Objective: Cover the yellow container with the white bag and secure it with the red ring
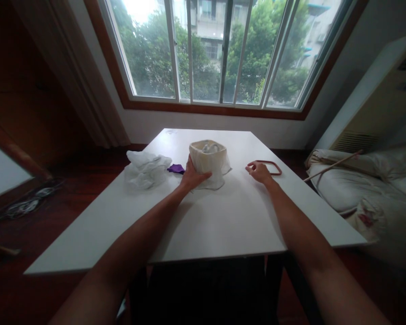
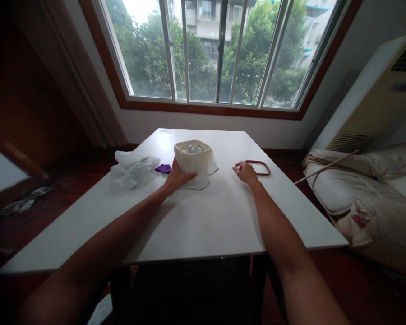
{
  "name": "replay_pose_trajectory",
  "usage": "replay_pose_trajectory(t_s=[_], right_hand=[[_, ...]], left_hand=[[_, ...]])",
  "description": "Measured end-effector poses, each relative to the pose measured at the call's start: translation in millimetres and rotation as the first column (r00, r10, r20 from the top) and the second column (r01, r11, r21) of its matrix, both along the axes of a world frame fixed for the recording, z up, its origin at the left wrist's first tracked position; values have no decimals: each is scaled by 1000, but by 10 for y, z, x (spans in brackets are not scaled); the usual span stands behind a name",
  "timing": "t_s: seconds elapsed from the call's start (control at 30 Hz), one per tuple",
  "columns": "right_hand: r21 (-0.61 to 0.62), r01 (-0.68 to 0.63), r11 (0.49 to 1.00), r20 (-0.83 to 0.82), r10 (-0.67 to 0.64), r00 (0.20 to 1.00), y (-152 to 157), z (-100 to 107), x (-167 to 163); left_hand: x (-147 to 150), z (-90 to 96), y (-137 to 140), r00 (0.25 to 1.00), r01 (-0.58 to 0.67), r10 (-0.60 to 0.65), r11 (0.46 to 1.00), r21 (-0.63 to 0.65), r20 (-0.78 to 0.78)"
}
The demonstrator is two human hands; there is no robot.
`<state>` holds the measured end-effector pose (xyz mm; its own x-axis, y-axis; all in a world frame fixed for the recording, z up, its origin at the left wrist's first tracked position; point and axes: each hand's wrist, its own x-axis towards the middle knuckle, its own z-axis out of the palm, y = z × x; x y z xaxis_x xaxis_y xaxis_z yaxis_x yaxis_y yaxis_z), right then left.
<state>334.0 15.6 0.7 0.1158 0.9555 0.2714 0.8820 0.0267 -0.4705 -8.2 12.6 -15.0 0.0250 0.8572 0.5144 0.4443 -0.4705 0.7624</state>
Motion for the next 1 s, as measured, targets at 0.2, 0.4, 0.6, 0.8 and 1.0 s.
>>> replay_pose_trajectory(t_s=[0.2,0.4,0.6,0.8,1.0], right_hand=[[-29,-302,953,14,303,953,-112,-90,-463],[7,-263,965,72,262,962,-133,-177,-711],[95,-259,961,-41,264,964,-78,-94,-599],[212,-162,964,-170,199,965,-155,72,-465],[369,-125,921,-169,199,965,-178,116,-429]], left_hand=[[-83,79,-4,964,4,1,1000,18,-267],[-256,218,-42,837,-139,62,985,-102,-544],[-452,299,-90,681,-226,-75,925,-307,-728],[-423,331,-26,608,-346,-25,891,-293,-793],[-520,387,8,702,-375,177,915,-148,-689]])
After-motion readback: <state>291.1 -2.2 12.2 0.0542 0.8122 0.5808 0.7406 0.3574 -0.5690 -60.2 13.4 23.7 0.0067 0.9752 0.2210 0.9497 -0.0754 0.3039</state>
